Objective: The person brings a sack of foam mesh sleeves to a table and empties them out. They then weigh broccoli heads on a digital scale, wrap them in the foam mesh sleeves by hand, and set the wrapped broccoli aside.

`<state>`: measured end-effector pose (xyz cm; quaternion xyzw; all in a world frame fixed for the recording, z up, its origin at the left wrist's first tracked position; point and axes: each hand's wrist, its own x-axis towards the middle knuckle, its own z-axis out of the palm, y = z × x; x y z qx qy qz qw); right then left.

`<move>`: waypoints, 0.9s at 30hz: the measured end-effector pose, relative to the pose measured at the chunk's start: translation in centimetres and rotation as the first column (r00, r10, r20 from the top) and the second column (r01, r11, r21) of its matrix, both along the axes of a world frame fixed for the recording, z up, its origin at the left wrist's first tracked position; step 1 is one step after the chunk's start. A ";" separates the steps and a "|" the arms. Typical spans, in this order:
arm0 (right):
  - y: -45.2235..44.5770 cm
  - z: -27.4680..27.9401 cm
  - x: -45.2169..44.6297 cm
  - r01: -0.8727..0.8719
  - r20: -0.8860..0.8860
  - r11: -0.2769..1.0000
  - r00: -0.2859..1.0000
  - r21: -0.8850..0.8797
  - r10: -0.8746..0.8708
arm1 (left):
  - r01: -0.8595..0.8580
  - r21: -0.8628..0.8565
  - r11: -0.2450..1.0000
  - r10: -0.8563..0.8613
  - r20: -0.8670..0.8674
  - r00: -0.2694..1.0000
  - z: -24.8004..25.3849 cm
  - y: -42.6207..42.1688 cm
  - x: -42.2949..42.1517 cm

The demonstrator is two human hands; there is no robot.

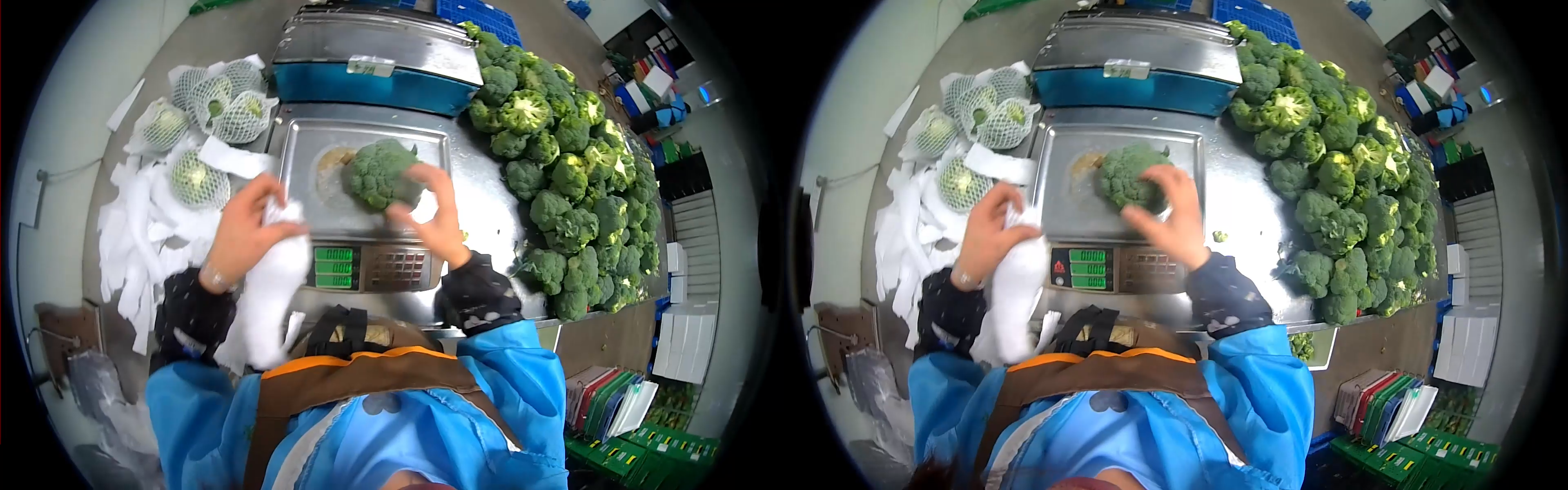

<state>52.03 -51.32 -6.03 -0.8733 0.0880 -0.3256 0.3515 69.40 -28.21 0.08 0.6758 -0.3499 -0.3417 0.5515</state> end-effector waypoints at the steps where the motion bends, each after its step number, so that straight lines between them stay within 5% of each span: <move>1: -0.1 1.8 0.1 -0.135 0.034 0.918 0.991 0.373 0.131 | 0.042 0.025 0.999 -0.042 0.027 0.999 0.9 -1.7 -0.4; 2: 0.4 4.8 0.3 -0.244 0.111 0.686 0.966 0.686 0.232 | 0.086 0.050 0.995 -0.089 0.052 0.995 1.8 -3.5 -1.0; 4: 1.7 8.6 0.5 -0.351 0.095 0.708 0.922 0.613 0.374 | 0.204 -0.288 0.936 -0.211 0.006 0.977 3.0 -7.3 -2.7; 7: 1.5 10.1 0.3 -0.271 0.140 0.835 0.963 0.479 0.232 | 0.392 -0.367 0.844 -0.443 -0.063 0.895 4.1 -10.4 -2.5; 10: 0.2 9.8 -2.0 -0.068 0.013 0.837 0.997 0.542 0.073 | 0.404 -0.236 0.884 -0.403 0.054 0.914 4.2 -10.8 -2.5; 15: -0.3 6.4 -1.5 -0.186 0.294 0.886 0.954 0.425 0.059 | 0.473 -0.116 0.873 -0.487 -0.184 0.854 0.7 -10.7 -2.9; 16: -0.2 5.8 -1.0 -0.354 0.437 0.771 0.893 0.530 0.109 | 0.495 -0.088 0.865 -0.500 -0.245 0.830 0.4 -10.6 -3.1; 17: 0.0 5.7 -0.9 -0.344 0.412 0.707 0.908 0.618 0.081 | 0.498 -0.021 0.867 -0.494 -0.168 0.853 -0.5 -10.7 -3.2; 18: 0.2 5.7 -1.0 -0.329 0.384 0.634 0.922 0.700 0.055 | 0.448 -0.138 0.883 -0.463 -0.106 0.880 -1.1 -10.7 -3.3; 20: -0.3 4.8 -2.2 -0.293 0.274 0.069 0.939 0.954 0.206 | 0.344 -0.374 0.861 -0.371 0.000 0.929 -1.5 -10.4 -3.4; 22: 1.6 4.1 -3.6 -0.233 0.236 -0.039 0.948 0.972 0.213 | 0.021 -0.486 0.874 -0.342 -0.583 0.737 0.0 -9.0 -1.9; 24: 3.2 3.4 -5.1 -0.256 0.283 -0.143 0.934 0.956 0.216 | -0.001 -0.366 0.931 -0.311 -0.792 0.526 0.3 -8.0 -1.5; 25: 3.3 3.4 -5.6 -0.359 0.395 -0.191 0.895 0.914 0.207 | 0.132 -0.337 0.932 -0.357 -0.798 0.486 -1.2 -7.5 -2.0; 26: 3.4 3.6 -6.0 -0.446 0.488 -0.224 0.851 0.867 0.194 | 0.329 -0.084 0.941 -0.249 -0.829 0.500 -2.9 -7.4 -2.6; 27: 3.3 3.8 -6.1 -0.494 0.539 -0.243 0.822 0.835 0.183 | 0.517 -0.228 0.825 -0.489 -0.747 0.450 -5.8 -6.8 -3.3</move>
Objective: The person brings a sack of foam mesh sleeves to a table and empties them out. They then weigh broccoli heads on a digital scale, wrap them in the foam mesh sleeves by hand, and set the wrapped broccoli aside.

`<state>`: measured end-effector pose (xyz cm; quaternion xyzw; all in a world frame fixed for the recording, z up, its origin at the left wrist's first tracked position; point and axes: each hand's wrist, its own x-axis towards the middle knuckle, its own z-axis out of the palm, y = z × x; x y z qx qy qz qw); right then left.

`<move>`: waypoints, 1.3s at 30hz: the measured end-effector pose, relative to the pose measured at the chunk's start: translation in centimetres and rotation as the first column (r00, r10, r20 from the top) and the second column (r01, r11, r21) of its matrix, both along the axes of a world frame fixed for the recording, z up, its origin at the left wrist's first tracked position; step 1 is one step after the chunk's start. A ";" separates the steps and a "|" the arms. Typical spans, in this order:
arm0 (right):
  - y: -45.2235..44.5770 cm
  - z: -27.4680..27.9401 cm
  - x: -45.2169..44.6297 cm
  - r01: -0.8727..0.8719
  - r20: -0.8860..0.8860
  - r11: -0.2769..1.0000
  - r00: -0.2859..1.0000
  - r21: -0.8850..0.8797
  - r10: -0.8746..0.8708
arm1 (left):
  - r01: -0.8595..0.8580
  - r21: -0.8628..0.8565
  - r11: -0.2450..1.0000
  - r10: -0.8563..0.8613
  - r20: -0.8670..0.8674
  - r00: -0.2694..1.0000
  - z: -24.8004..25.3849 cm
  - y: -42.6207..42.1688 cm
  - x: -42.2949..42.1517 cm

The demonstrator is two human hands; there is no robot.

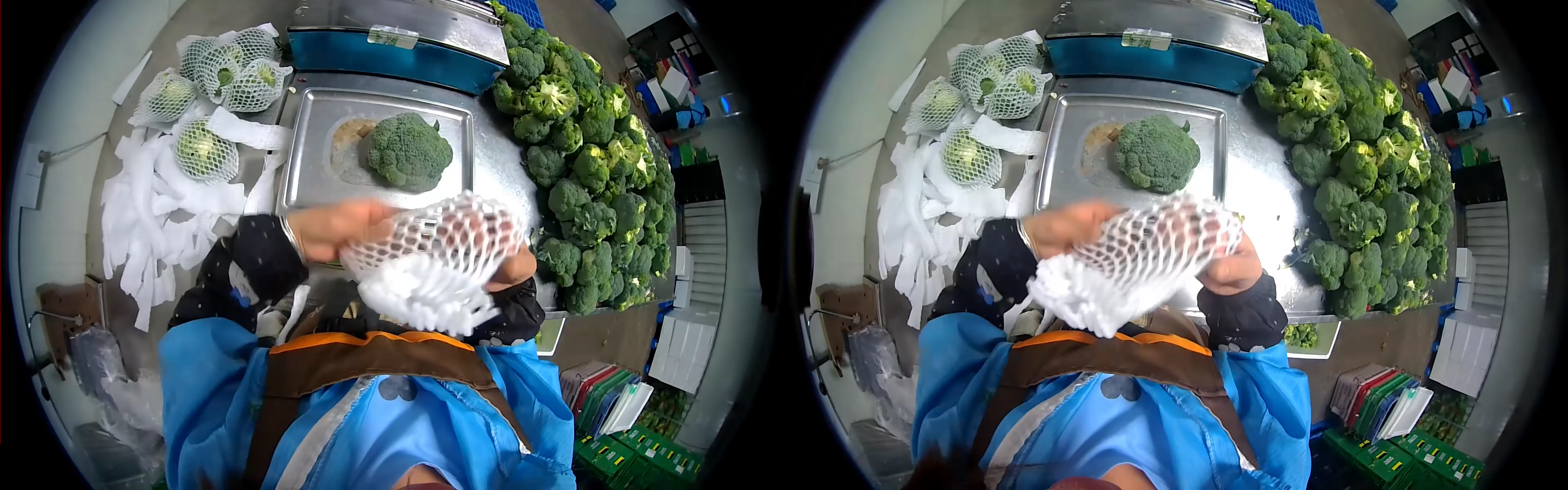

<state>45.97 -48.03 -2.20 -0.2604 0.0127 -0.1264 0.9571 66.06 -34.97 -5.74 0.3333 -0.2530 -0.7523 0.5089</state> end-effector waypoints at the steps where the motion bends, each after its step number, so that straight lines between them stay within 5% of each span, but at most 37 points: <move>1: -0.1 1.0 0.1 0.027 -0.043 0.998 0.999 0.048 -0.025 | 0.003 -0.038 0.999 -0.004 -0.023 1.000 0.1 0.9 -0.7; 2: 0.4 0.2 -0.1 0.078 -0.105 0.995 0.992 0.069 -0.071 | 0.006 -0.076 0.997 -0.010 -0.047 0.999 0.3 1.8 -1.3; 3: 0.9 -0.6 -0.2 0.131 -0.168 0.988 0.979 0.085 -0.115 | -0.188 0.040 0.981 0.191 -0.124 0.974 2.5 2.4 -1.4; 4: 0.7 -2.6 -1.3 0.097 -0.211 0.986 0.975 0.137 -0.067 | -0.218 -0.068 0.973 0.185 -0.326 0.927 0.6 2.6 0.1; 5: 0.7 -2.8 -1.4 0.096 -0.281 0.995 0.955 -0.016 -0.096 | -0.325 0.025 0.945 0.309 -0.388 0.868 2.6 2.2 0.2; 7: 0.8 -3.3 -1.5 0.036 -0.412 0.950 0.895 -0.311 -0.169 | -0.315 0.146 0.938 0.341 -0.216 0.915 0.6 3.3 0.7; 8: 0.5 -4.1 -1.6 -0.025 -0.525 0.824 0.781 -0.566 -0.337 | -0.443 0.099 0.891 0.429 0.131 0.894 -0.3 3.2 -0.4; 10: -0.6 -9.1 -1.3 0.032 -0.098 0.155 0.647 -0.987 -0.756 | -0.529 -0.045 0.848 0.466 0.540 0.701 -1.8 2.1 1.1; 11: -0.6 -10.4 -0.8 0.039 -0.199 0.274 0.590 -0.961 -0.782 | -0.541 -0.132 0.830 0.463 0.703 0.540 -2.6 1.1 2.3; 13: -0.6 -8.3 2.4 -0.127 -0.162 0.116 0.466 -0.985 -0.870 | -0.642 -0.208 0.738 0.461 0.850 0.255 -5.4 -1.5 4.1; 15: -2.4 -9.8 3.9 -0.141 -0.195 0.145 0.467 -0.979 -0.862 | -0.638 -0.386 0.666 0.532 0.846 0.044 -6.8 -4.6 5.3; 17: -3.5 -11.5 5.3 -0.151 -0.069 -0.017 0.546 -0.988 -0.835 | -0.528 -0.452 0.719 0.549 0.835 0.034 -9.3 -7.1 6.2; 19: -3.5 -9.5 6.4 -0.125 -0.287 0.262 0.536 -0.957 -0.794 | -0.399 -0.430 0.810 0.494 0.867 0.069 -9.4 -8.5 7.3; 20: -5.3 -13.1 6.0 0.043 -0.031 0.062 0.524 -0.997 -0.851 | -0.088 -0.405 0.910 0.379 0.899 -0.221 -8.7 -8.2 8.0; 21: -6.0 -12.5 5.1 0.314 -0.131 0.428 0.658 -0.847 -0.741 | -0.009 -0.475 0.880 0.469 0.871 -0.143 -5.9 -7.4 7.5; 22: -5.3 -9.7 3.7 0.369 -0.370 0.778 0.723 -0.509 -0.584 | 0.438 -0.644 0.627 0.778 0.549 -0.306 -2.4 -6.0 7.1; 23: -4.2 -6.6 2.6 0.280 -0.490 0.852 0.720 -0.442 -0.491 | 0.430 -0.505 0.749 0.632 0.739 -0.233 0.7 -4.1 6.4; 26: 0.1 -3.4 0.0 0.115 -0.565 0.888 0.733 -0.445 -0.378 | -0.137 -0.488 0.862 0.506 0.812 0.290 3.1 -1.2 5.1; 27: 1.4 -4.1 -0.7 0.058 -0.568 0.885 0.747 -0.461 -0.345 | -0.253 -0.390 0.886 0.465 0.748 0.474 3.0 -0.7 5.0; 28: 2.6 -4.2 -1.0 0.003 -0.608 0.926 0.754 -0.377 -0.250 | -0.361 -0.335 0.870 0.469 0.344 0.813 0.3 -1.0 4.2; 30: 4.1 -2.7 -0.5 -0.009 -0.585 0.959 0.794 -0.284 -0.165 | -0.250 -0.298 0.921 0.350 0.353 0.868 -7.2 2.9 3.9; 31: 3.4 -1.4 -1.3 -0.078 -0.565 0.955 0.819 -0.287 -0.103 | -0.031 -0.582 0.813 0.446 0.587 0.675 -6.2 4.2 2.9; 35: 4.2 -0.9 -1.4 0.073 -0.573 0.983 0.804 -0.168 -0.158 | -0.371 -0.087 0.924 0.377 0.061 0.924 -5.4 6.6 -2.1; 37: 3.7 -1.7 -1.0 0.188 -0.611 0.976 0.762 -0.112 -0.217 | -0.459 0.081 0.885 0.464 -0.246 0.851 -6.2 6.6 -3.7; 39: 3.0 -3.1 -1.3 0.172 -0.568 0.971 0.822 0.168 -0.048 | -0.503 0.169 0.848 0.523 -0.431 0.736 -6.9 6.6 -4.4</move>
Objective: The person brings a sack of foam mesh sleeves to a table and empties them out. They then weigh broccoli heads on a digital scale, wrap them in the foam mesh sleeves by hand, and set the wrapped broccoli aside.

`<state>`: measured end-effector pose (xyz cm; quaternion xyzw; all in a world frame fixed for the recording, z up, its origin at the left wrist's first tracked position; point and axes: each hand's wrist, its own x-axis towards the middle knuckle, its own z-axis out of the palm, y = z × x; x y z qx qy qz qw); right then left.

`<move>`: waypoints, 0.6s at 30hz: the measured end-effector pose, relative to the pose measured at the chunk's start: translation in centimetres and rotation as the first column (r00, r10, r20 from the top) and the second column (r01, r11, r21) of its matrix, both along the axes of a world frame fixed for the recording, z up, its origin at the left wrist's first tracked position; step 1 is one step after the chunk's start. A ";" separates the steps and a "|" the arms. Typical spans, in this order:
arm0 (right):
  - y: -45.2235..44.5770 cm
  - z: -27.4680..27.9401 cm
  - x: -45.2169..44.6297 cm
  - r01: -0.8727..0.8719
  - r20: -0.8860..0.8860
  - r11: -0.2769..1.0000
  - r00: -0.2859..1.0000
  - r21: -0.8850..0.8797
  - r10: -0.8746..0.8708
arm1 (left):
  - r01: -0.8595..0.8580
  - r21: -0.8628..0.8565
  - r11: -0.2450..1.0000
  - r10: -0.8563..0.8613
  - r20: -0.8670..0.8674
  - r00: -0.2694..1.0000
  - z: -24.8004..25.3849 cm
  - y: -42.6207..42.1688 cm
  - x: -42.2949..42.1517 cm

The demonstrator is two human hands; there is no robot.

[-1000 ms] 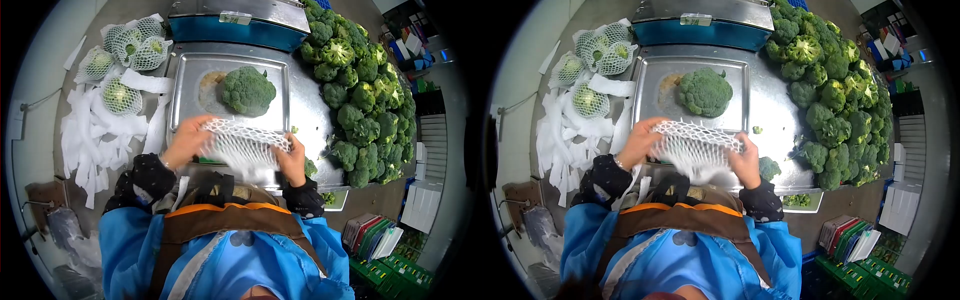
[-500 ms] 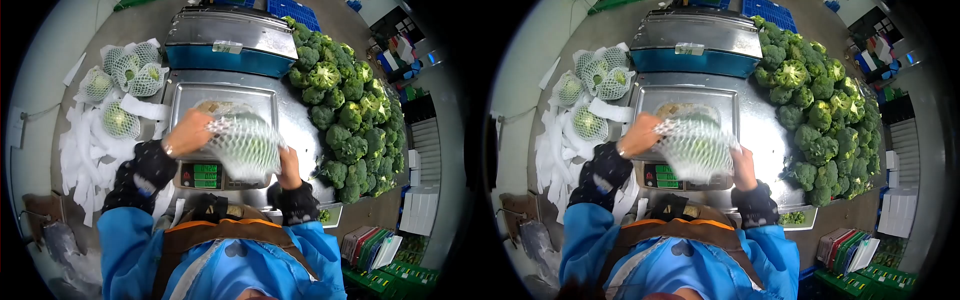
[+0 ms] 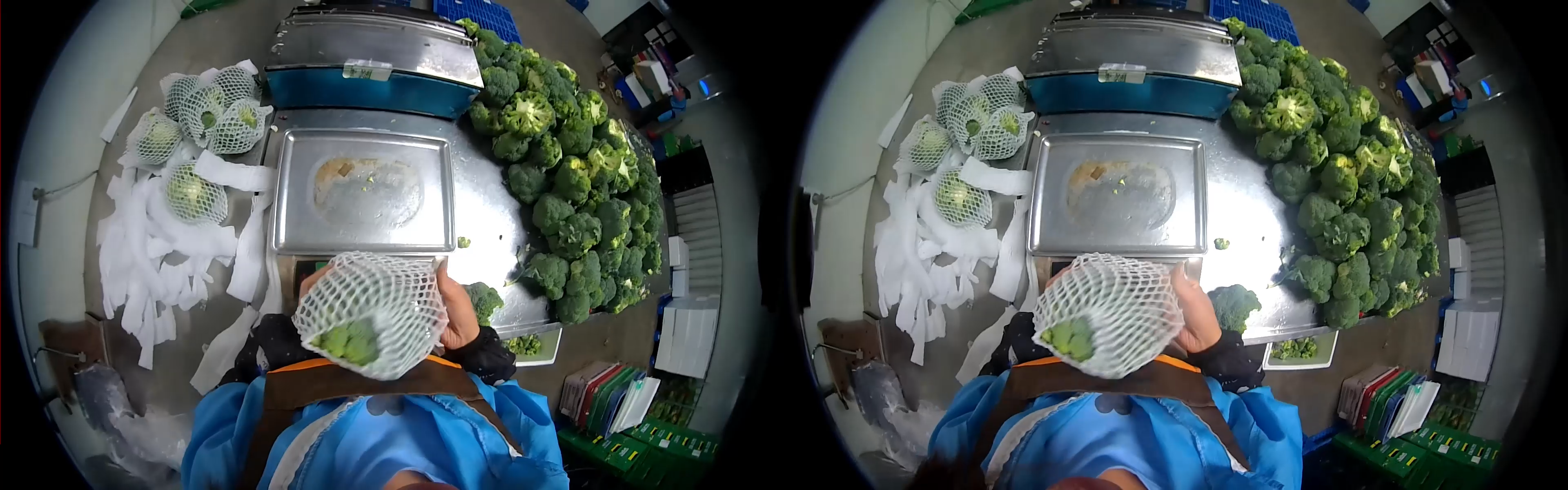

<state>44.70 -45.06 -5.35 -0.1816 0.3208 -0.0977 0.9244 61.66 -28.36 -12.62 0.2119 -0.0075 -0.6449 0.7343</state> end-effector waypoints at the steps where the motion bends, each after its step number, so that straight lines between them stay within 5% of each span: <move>1: 0.2 0.0 -0.2 -0.041 0.081 0.992 0.996 0.122 0.032 | -0.033 -0.017 0.999 0.032 -0.081 0.996 -0.2 0.1 -0.1; 4: 1.4 -2.5 -2.1 -0.260 0.406 0.864 0.911 0.431 0.072 | -0.147 -0.061 0.987 0.126 -0.270 0.955 -0.8 0.3 -0.8; 7: 2.8 -3.9 -2.2 -0.448 0.376 0.892 0.819 -0.053 0.434 | -0.337 -0.098 0.936 0.267 -0.426 0.864 -0.1 -0.1 -0.1; 8: 2.7 -2.8 -1.1 -0.505 0.368 0.840 0.755 -0.200 0.542 | -0.359 -0.336 0.871 0.219 -0.389 0.895 0.5 -0.5 1.0; 9: 3.0 -2.0 0.1 -0.468 0.133 0.816 0.835 -0.339 0.534 | -0.383 -0.295 0.875 0.311 -0.264 0.913 1.4 -0.5 2.7; 10: 3.3 -1.6 1.2 -0.445 -0.098 0.757 0.884 -0.478 0.457 | -0.409 -0.257 0.875 0.388 -0.133 0.912 2.4 -0.2 4.7; 11: 2.8 -1.5 1.7 -0.332 -0.105 0.748 0.937 -0.575 0.334 | -0.465 -0.219 0.858 0.451 -0.110 0.886 3.2 0.1 6.8; 12: 1.8 -2.8 1.2 -0.351 -0.273 0.581 0.936 -0.735 0.220 | -0.515 -0.182 0.838 0.508 -0.086 0.857 3.8 0.6 9.2; 13: 0.6 -3.3 0.4 -0.303 -0.271 0.539 0.952 -0.786 0.141 | -0.586 -0.133 0.800 0.568 0.484 0.666 3.6 1.6 12.2; 16: -2.5 0.2 -2.4 -0.212 -0.301 0.587 0.952 -0.781 -0.057 | -0.769 -0.059 0.637 0.764 0.178 0.620 3.1 3.8 23.6; 18: -6.6 -2.6 -6.4 -0.277 -0.349 0.285 0.904 -0.918 -0.247 | -0.875 -0.101 0.474 0.838 0.358 0.412 3.6 4.8 29.5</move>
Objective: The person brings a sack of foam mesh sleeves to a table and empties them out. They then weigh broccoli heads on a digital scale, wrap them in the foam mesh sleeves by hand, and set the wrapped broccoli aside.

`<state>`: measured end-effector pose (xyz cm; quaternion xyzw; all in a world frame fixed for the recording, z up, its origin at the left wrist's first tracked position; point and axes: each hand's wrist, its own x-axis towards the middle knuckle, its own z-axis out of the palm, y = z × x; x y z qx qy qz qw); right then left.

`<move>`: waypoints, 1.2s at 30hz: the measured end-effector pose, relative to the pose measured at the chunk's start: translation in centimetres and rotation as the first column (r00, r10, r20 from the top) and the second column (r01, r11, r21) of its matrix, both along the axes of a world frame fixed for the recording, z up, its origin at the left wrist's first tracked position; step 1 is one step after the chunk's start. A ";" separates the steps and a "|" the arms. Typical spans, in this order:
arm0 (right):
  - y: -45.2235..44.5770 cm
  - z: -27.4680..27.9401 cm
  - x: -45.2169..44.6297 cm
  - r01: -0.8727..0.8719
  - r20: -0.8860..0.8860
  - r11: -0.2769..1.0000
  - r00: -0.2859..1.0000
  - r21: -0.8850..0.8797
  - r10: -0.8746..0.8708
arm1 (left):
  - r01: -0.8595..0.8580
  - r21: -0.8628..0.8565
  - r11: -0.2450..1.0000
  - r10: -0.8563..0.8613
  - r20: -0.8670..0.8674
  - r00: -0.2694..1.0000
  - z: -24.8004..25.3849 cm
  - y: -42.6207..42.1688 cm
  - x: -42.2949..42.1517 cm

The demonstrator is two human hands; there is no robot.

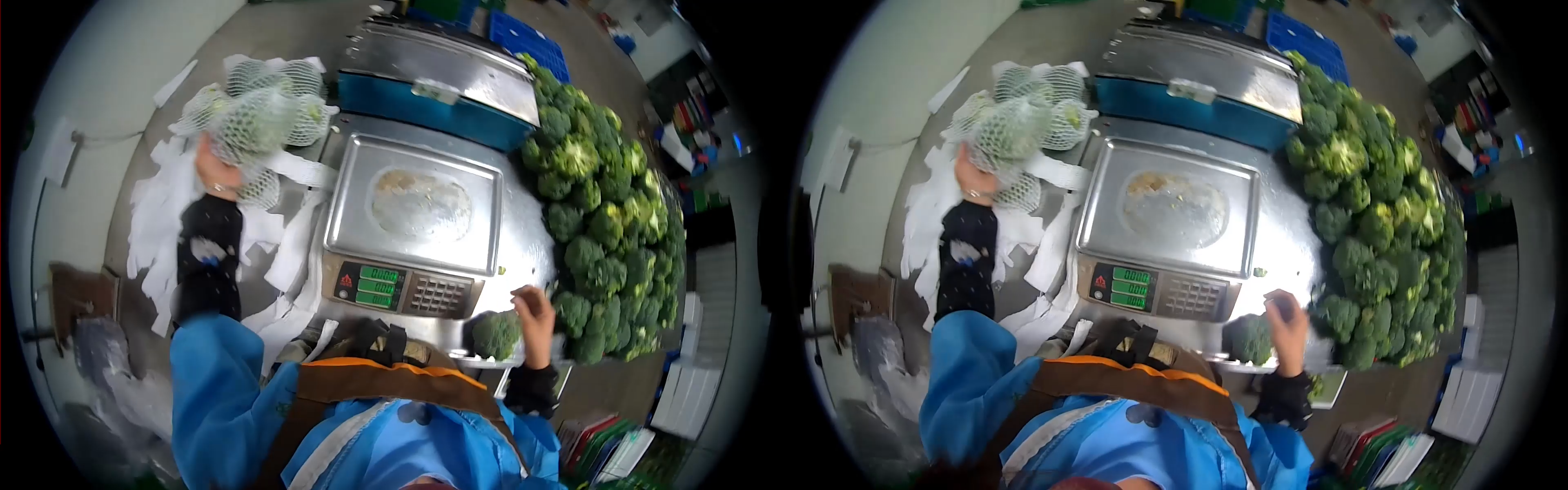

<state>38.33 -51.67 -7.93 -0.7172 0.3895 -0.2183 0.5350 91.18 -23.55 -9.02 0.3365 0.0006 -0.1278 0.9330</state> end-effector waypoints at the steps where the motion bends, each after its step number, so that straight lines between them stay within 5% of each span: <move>1: -2.3 -1.9 -2.5 0.061 -0.061 0.989 0.996 -0.136 -0.070 | -0.291 0.203 0.935 0.282 0.073 0.957 0.4 -0.5 1.9; 2: -3.9 -3.0 -4.8 0.075 -0.135 0.953 0.984 -0.294 -0.119 | -0.364 0.519 0.774 0.156 0.400 0.903 -1.7 0.6 4.9; 3: -4.1 -2.6 -6.2 0.041 -0.280 0.897 0.943 -0.440 -0.181 | -0.575 0.655 0.490 0.011 0.655 0.756 -3.7 1.7 7.9; 4: -4.0 -2.4 -7.4 -0.168 -0.438 0.724 0.876 -0.669 -0.201 | -0.643 0.760 0.093 -0.279 0.640 0.716 -2.6 1.1 6.3; 5: -2.8 -1.0 -7.4 -0.249 -0.592 0.794 0.788 -0.554 -0.166 | -0.679 0.730 -0.078 -0.376 0.610 0.698 -4.5 1.8 7.6; 8: 0.5 -6.3 -9.3 -0.238 -0.631 0.947 0.774 -0.214 0.052 | -0.391 0.839 -0.378 -0.245 0.317 0.916 -11.7 6.4 11.5; 9: 2.1 -7.2 -8.3 -0.112 -0.511 0.960 0.859 -0.255 -0.036 | -0.370 0.831 -0.416 -0.227 0.298 0.927 -12.8 7.6 11.4; 10: 3.1 -7.9 -7.5 0.011 -0.373 0.962 0.920 -0.273 -0.116 | -0.472 0.779 -0.412 -0.246 0.404 0.881 -14.6 8.6 11.2; 11: 3.3 -8.1 -7.8 0.138 -0.266 0.986 0.951 -0.098 -0.160 | -0.580 0.684 -0.443 -0.271 0.515 0.813 -13.4 8.5 8.5; 13: 2.5 -8.4 -8.8 0.295 -0.088 0.905 0.955 0.306 -0.282 | -0.824 0.431 -0.368 -0.388 0.734 0.558 -8.7 6.9 -0.2; 14: 1.7 -8.4 -8.7 0.139 0.259 0.773 0.893 0.619 -0.368 | -0.851 0.456 -0.262 -0.435 0.731 0.526 -6.8 6.1 -4.1; 16: 0.3 -6.8 -6.9 0.004 0.414 0.656 0.772 0.755 -0.482 | -0.650 0.759 0.034 -0.522 0.568 0.636 -5.9 4.8 -9.9; 17: -0.5 -5.5 -4.8 -0.080 0.490 0.633 0.709 0.770 -0.507 | -0.286 0.945 0.161 -0.595 0.324 0.736 -4.7 3.9 -12.6; 19: -2.7 -4.7 -0.3 -0.256 0.583 0.726 0.776 0.638 -0.239 | -0.059 0.993 0.104 -0.769 0.118 0.628 -4.3 2.2 -15.7; 20: -2.6 -2.7 3.4 -0.307 0.611 0.821 0.789 0.481 -0.063 | -0.095 0.992 0.082 -0.772 0.123 0.624 -5.7 1.9 -16.3; 22: -1.4 0.1 10.4 -0.208 0.497 0.923 0.868 0.325 0.021 | -0.339 0.938 0.074 -0.717 0.286 0.635 -8.1 1.2 -16.7; 24: -1.7 -2.2 14.9 -0.084 0.245 0.996 0.966 -0.023 0.087 | -0.599 0.801 -0.023 -0.709 0.410 0.574 -10.2 0.1 -15.7; 25: -0.9 -2.9 16.2 -0.088 0.198 0.991 0.974 -0.102 0.107 | -0.602 0.794 -0.080 -0.693 0.390 0.606 -11.0 -0.5 -15.3; 27: -0.6 -3.2 16.7 -0.106 0.135 0.978 0.982 -0.180 0.131 | -0.588 0.785 -0.197 -0.649 0.345 0.678 -11.7 -1.6 -14.8; 30: -0.8 -3.6 14.4 -0.153 0.191 0.980 0.966 -0.130 0.177 | -0.266 0.921 -0.283 -0.600 0.046 0.799 -12.1 -1.7 -12.5; 32: -2.0 -3.6 11.7 -0.103 0.230 0.992 0.966 -0.073 0.118 | -0.473 0.876 -0.094 -0.477 0.377 0.794 -13.5 -0.6 -10.8; 34: -2.5 -0.9 9.2 -0.016 0.288 0.996 0.958 0.092 -0.012 | -0.457 0.889 0.010 -0.357 0.430 0.829 -6.5 -1.0 -11.6; 35: -2.9 0.1 8.4 -0.021 0.309 0.995 0.951 0.099 -0.011 | -0.287 0.878 0.382 -0.368 0.430 0.825 -3.6 -1.1 -12.0; 36: -3.0 1.1 7.9 -0.027 0.330 0.994 0.944 0.107 -0.010 | -0.178 0.835 0.521 -0.430 0.437 0.790 0.5 -2.2 -13.4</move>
